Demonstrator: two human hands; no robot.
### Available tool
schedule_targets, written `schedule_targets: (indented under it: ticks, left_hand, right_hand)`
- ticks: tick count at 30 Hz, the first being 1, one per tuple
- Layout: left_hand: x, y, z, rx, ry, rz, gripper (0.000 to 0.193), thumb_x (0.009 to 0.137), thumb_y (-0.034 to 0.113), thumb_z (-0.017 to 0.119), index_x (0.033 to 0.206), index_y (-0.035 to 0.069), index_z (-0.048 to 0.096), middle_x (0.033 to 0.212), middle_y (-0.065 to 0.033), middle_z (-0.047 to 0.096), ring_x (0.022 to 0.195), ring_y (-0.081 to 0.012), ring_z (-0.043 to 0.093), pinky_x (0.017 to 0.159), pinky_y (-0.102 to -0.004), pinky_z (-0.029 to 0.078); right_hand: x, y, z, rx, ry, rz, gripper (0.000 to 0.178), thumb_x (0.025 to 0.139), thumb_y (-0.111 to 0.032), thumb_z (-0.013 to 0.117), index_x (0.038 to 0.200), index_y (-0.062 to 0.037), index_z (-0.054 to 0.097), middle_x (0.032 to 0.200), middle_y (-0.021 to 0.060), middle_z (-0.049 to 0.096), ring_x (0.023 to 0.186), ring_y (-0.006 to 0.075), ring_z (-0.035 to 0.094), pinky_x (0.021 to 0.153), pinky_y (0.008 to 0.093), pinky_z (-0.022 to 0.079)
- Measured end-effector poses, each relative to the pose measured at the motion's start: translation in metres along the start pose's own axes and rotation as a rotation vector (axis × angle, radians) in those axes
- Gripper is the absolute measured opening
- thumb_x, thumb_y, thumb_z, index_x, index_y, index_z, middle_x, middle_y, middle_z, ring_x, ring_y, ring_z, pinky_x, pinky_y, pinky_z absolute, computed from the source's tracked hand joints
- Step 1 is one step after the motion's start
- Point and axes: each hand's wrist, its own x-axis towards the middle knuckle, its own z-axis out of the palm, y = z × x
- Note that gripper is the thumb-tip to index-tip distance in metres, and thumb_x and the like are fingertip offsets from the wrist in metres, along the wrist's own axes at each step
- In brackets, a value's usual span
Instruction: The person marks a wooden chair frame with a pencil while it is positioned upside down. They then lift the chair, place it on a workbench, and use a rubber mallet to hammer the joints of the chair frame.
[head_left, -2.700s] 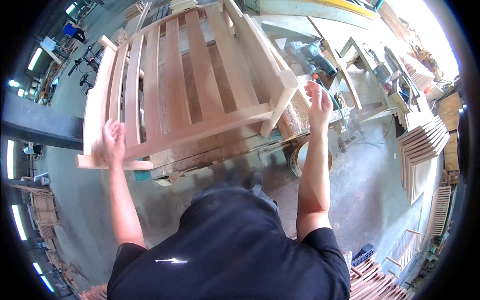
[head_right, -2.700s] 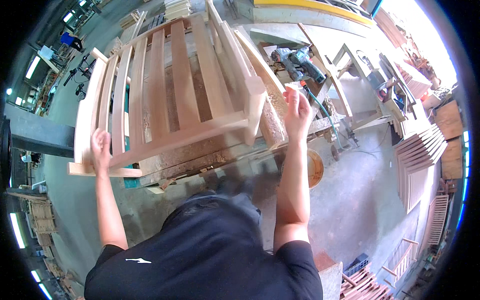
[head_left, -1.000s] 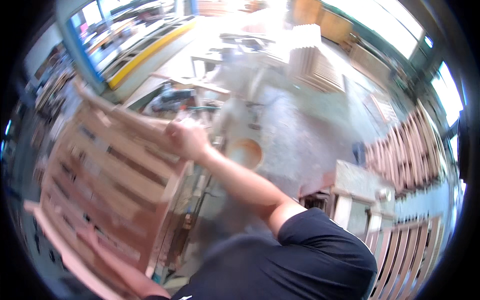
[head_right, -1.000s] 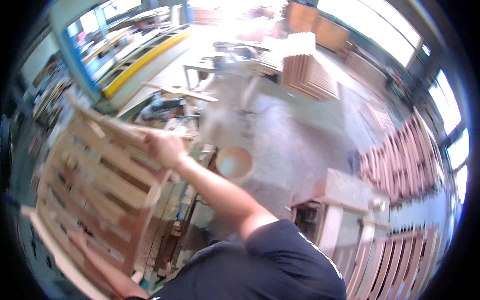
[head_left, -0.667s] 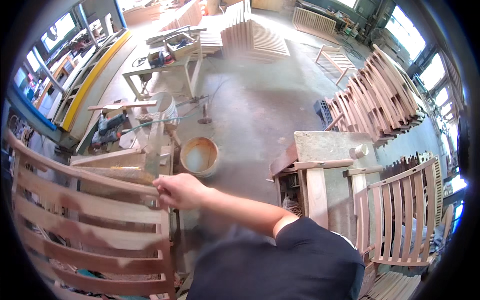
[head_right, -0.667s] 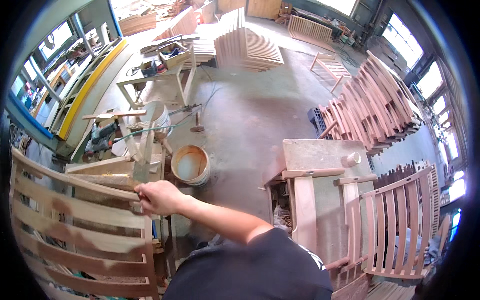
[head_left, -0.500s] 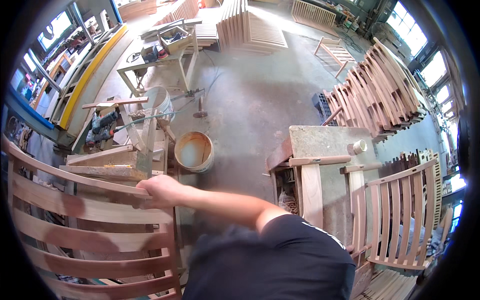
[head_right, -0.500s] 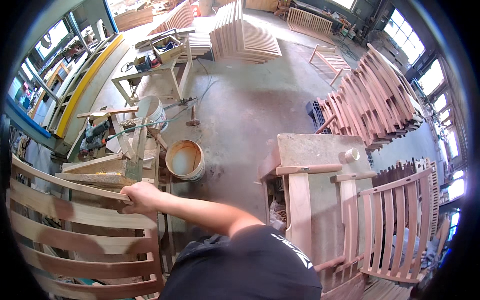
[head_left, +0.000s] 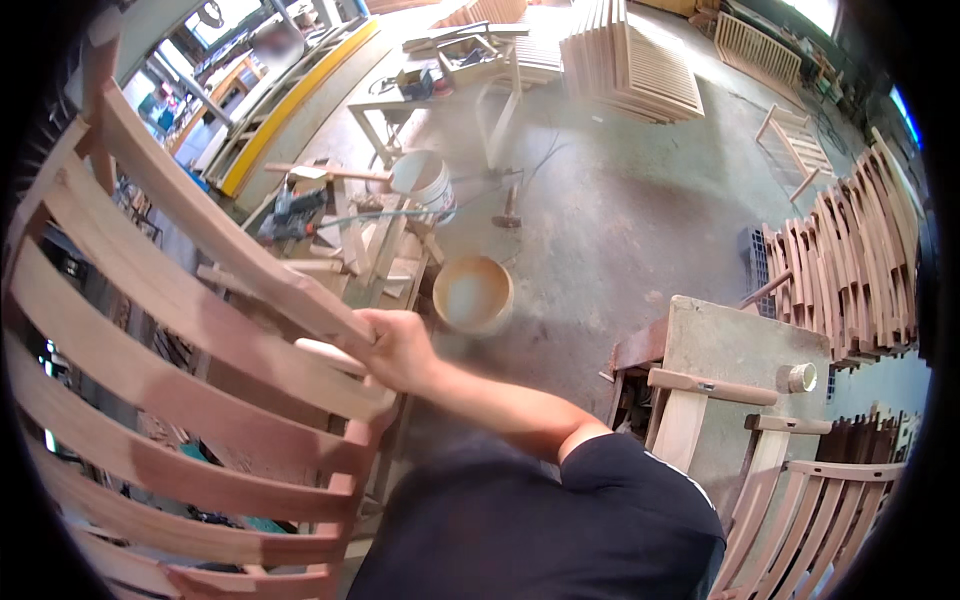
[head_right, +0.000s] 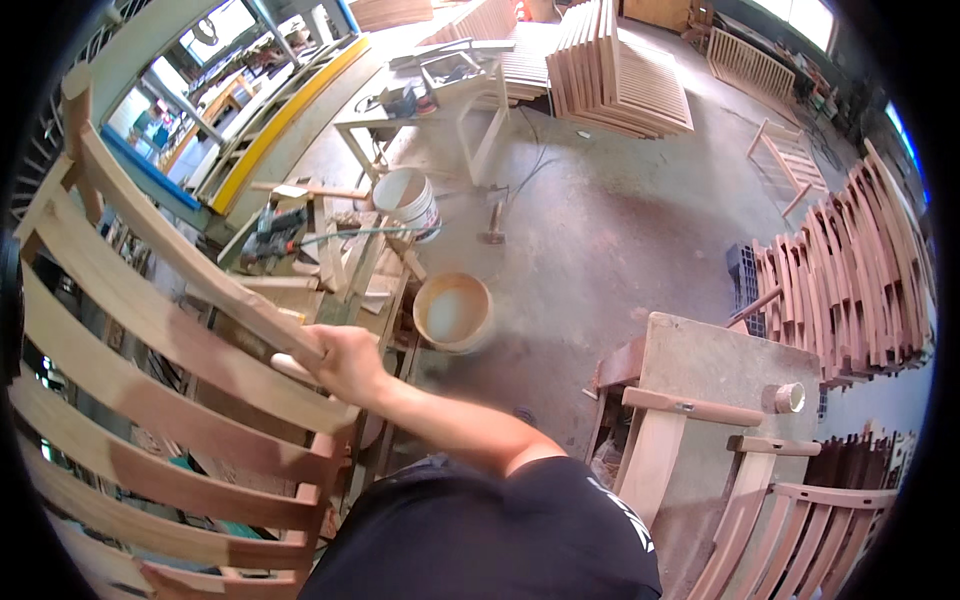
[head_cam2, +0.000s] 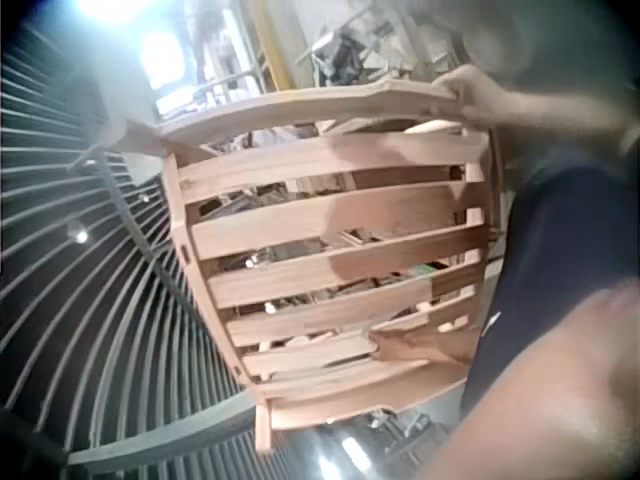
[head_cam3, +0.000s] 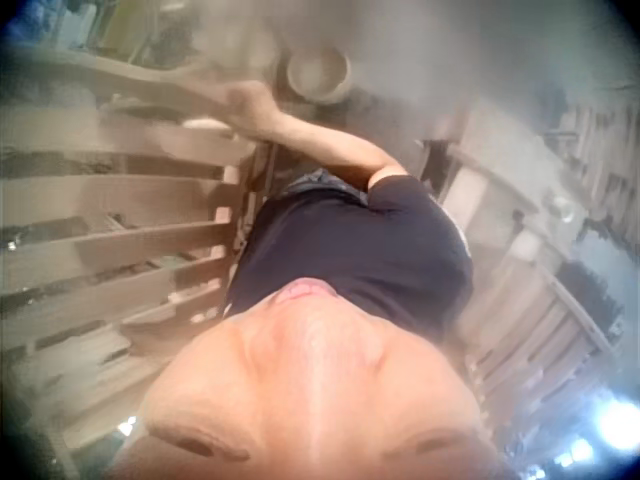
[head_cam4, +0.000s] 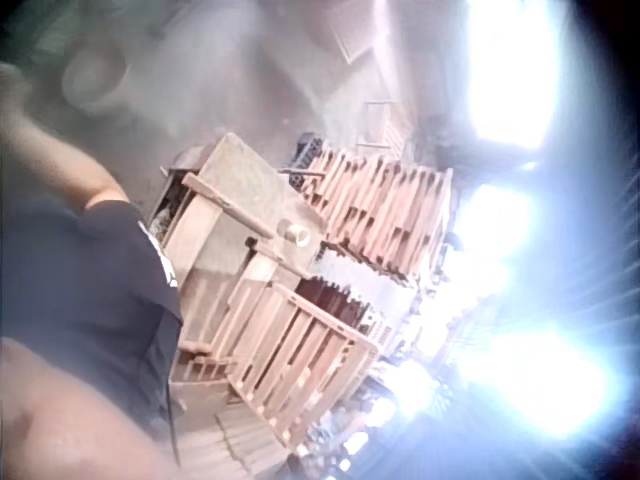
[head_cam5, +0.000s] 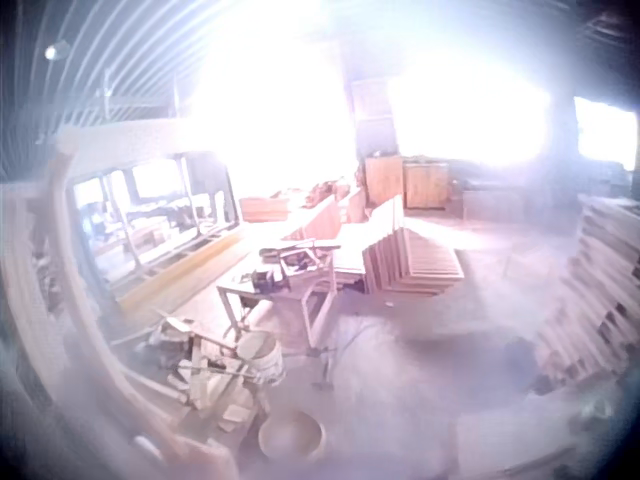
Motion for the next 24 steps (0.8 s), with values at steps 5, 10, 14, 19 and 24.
schedule_targets:
  ticks: [5,10,14,19,24]
  left_hand:
    - [-0.063,0.263,0.005,-0.369,0.249,0.045,0.049,0.108,0.043,0.037,0.139,0.008,0.052,0.122,-0.02,0.065,0.104,-0.0296,0.065,0.087,-0.0403,0.056]
    - [-0.057,0.451,0.013,-0.736,0.217,0.135,0.051,0.106,0.043,0.042,0.14,0.006,0.051,0.125,-0.0198,0.062,0.108,-0.0294,0.063,0.09,-0.0405,0.054]
    - [-0.063,0.613,0.025,-1.092,0.113,0.211,0.053,0.104,0.044,0.046,0.14,0.005,0.05,0.128,-0.0197,0.061,0.111,-0.0292,0.061,0.093,-0.0406,0.053]
    - [-0.086,0.794,0.063,-1.489,-0.046,0.227,0.057,0.102,0.045,0.051,0.141,0.004,0.049,0.132,-0.0196,0.058,0.114,-0.029,0.059,0.096,-0.0408,0.051]
    - [-0.113,0.999,0.064,-1.824,-0.269,0.271,0.061,0.1,0.046,0.055,0.142,0.002,0.048,0.136,-0.0194,0.056,0.118,-0.0288,0.057,0.099,-0.0409,0.049]
  right_hand:
    - [0.043,-0.053,-0.073,0.001,0.18,-0.419,0.026,0.088,-0.013,0.075,0.113,-0.0076,0.072,0.08,0.0161,0.07,0.07,0.0263,0.072,0.065,0.0364,0.055]
    - [0.099,-0.098,-0.17,-0.003,0.387,-0.496,0.029,0.083,-0.012,0.076,0.112,-0.0063,0.072,0.085,0.0174,0.071,0.078,0.036,0.07,0.068,0.04,0.055]
    - [0.145,-0.114,-0.271,-0.055,0.596,-0.556,0.029,0.082,-0.012,0.076,0.11,-0.004,0.072,0.085,0.0184,0.071,0.077,0.0369,0.07,0.07,0.0419,0.055]
    - [0.193,-0.12,-0.401,-0.186,0.739,-0.583,0.027,0.085,-0.014,0.075,0.11,-0.0049,0.072,0.083,0.0205,0.07,0.076,0.037,0.07,0.067,0.0416,0.054]
    - [0.239,-0.132,-0.533,-0.265,1.06,-0.691,0.023,0.087,-0.011,0.077,0.11,-0.0055,0.072,0.08,0.0173,0.07,0.071,0.0295,0.07,0.065,0.0363,0.053]
